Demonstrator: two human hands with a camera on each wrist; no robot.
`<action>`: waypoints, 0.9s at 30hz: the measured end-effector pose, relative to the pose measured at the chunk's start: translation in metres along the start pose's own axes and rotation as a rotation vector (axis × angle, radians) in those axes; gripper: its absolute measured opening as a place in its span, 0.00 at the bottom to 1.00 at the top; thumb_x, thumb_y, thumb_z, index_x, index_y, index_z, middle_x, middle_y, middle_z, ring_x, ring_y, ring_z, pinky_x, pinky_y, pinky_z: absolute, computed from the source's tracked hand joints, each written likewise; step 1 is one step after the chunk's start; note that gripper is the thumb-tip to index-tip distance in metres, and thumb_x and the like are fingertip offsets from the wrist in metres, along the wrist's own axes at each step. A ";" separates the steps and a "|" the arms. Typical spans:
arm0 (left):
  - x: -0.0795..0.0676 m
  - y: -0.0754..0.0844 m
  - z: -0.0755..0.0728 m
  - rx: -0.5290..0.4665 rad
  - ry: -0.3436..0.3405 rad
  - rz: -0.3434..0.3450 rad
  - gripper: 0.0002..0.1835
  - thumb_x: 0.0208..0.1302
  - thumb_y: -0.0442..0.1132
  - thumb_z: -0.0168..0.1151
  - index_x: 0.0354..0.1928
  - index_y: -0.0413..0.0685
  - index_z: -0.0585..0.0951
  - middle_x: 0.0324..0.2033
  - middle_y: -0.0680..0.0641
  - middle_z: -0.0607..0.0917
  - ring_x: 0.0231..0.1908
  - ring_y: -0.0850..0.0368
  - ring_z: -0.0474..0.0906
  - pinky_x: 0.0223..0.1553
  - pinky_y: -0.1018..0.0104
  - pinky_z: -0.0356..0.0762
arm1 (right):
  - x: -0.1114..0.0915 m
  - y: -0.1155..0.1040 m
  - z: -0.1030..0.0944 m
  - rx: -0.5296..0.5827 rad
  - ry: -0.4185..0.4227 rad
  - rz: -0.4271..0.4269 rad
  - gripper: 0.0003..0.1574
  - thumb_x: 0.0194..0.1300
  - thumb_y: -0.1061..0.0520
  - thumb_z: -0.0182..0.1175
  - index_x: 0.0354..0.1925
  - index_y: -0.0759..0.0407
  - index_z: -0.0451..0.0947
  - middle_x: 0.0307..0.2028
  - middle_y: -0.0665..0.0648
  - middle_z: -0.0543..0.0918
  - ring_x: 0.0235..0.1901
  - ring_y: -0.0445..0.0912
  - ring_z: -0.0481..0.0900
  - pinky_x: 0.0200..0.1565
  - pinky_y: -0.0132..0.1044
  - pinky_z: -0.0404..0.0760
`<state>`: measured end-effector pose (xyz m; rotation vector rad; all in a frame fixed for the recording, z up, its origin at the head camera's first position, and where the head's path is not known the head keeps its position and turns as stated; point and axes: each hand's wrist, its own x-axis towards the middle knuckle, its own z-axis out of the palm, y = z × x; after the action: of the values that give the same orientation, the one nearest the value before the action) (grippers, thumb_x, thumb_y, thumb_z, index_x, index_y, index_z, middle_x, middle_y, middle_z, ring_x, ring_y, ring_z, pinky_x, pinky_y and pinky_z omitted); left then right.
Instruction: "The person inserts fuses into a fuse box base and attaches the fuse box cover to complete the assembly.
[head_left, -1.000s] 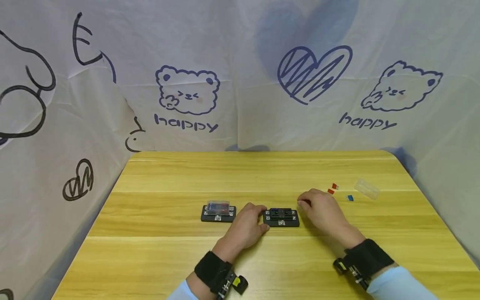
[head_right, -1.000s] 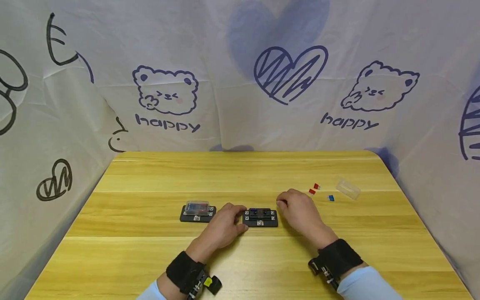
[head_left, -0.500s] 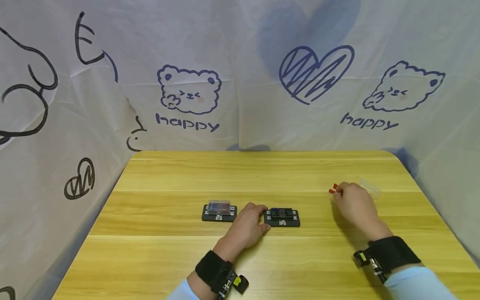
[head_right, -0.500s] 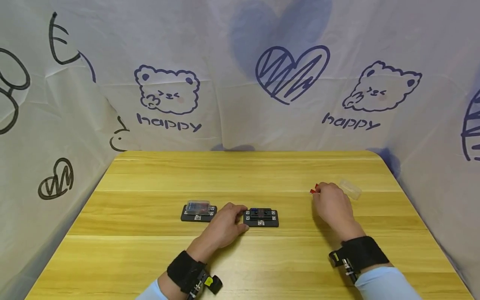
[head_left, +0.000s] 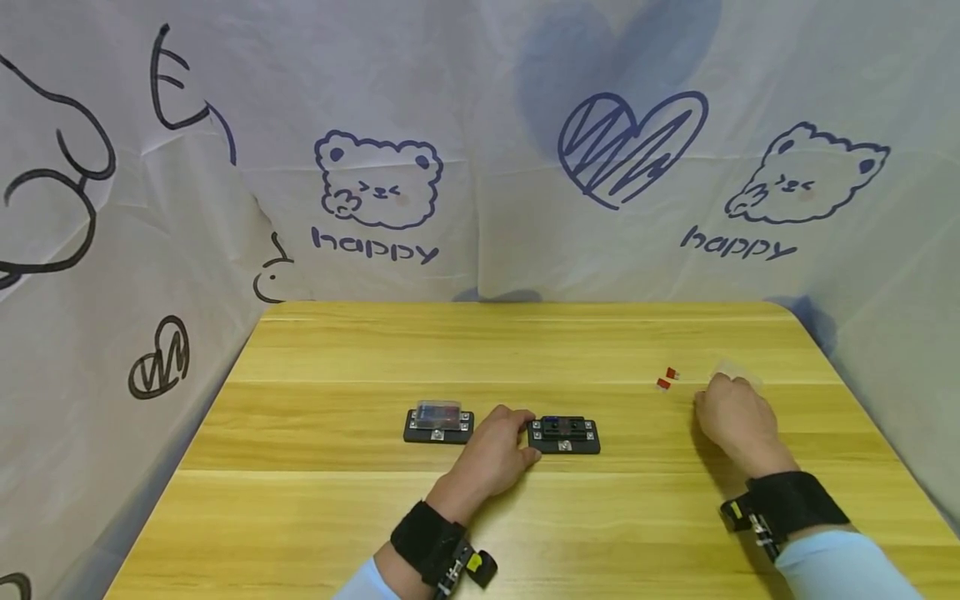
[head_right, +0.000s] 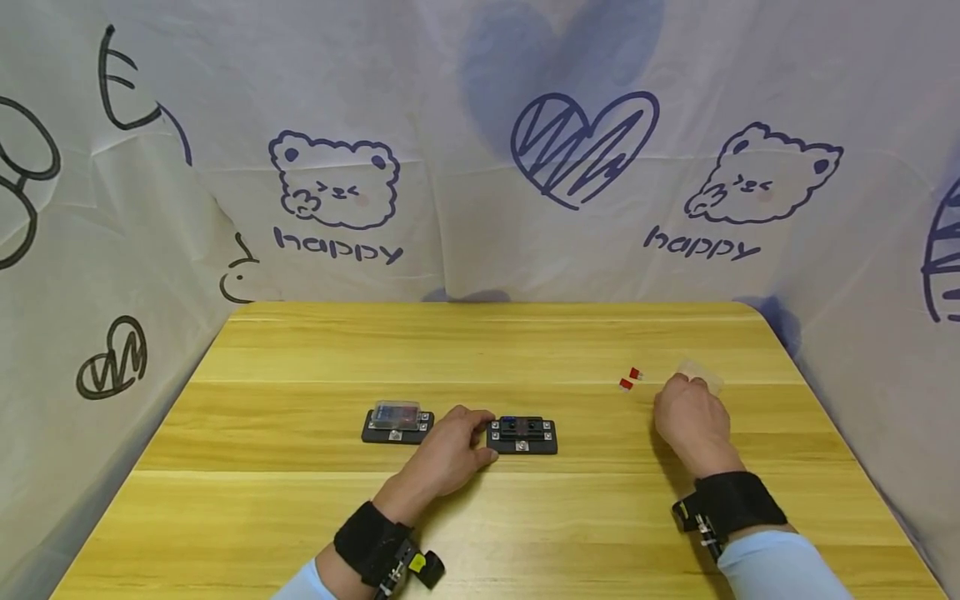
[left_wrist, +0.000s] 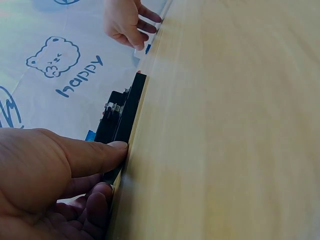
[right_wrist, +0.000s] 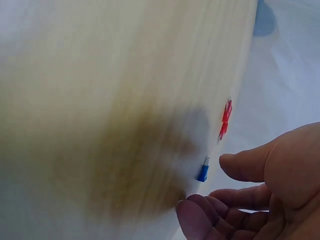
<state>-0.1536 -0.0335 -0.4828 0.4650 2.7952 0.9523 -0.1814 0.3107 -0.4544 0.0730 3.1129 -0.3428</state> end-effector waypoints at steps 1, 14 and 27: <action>0.000 0.000 0.000 0.000 0.000 -0.001 0.29 0.59 0.45 0.67 0.63 0.49 0.74 0.38 0.52 0.72 0.35 0.57 0.69 0.38 0.64 0.71 | 0.001 0.001 0.000 0.000 -0.005 -0.001 0.21 0.70 0.56 0.50 0.34 0.77 0.72 0.25 0.70 0.72 0.25 0.61 0.72 0.24 0.53 0.73; 0.000 0.000 0.001 -0.008 -0.004 -0.005 0.29 0.60 0.45 0.67 0.63 0.49 0.74 0.38 0.52 0.72 0.35 0.57 0.69 0.38 0.64 0.71 | 0.009 0.004 0.001 0.013 -0.057 0.013 0.17 0.69 0.55 0.53 0.29 0.70 0.73 0.22 0.66 0.74 0.22 0.58 0.73 0.22 0.48 0.70; -0.001 0.000 0.000 -0.014 -0.007 -0.009 0.29 0.60 0.45 0.67 0.64 0.49 0.73 0.39 0.51 0.72 0.35 0.57 0.69 0.38 0.64 0.72 | 0.014 0.000 0.000 0.054 -0.084 0.009 0.13 0.66 0.57 0.52 0.37 0.70 0.71 0.29 0.68 0.78 0.29 0.61 0.76 0.27 0.51 0.73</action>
<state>-0.1524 -0.0337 -0.4827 0.4534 2.7797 0.9659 -0.1953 0.3114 -0.4550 0.0713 3.0197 -0.4178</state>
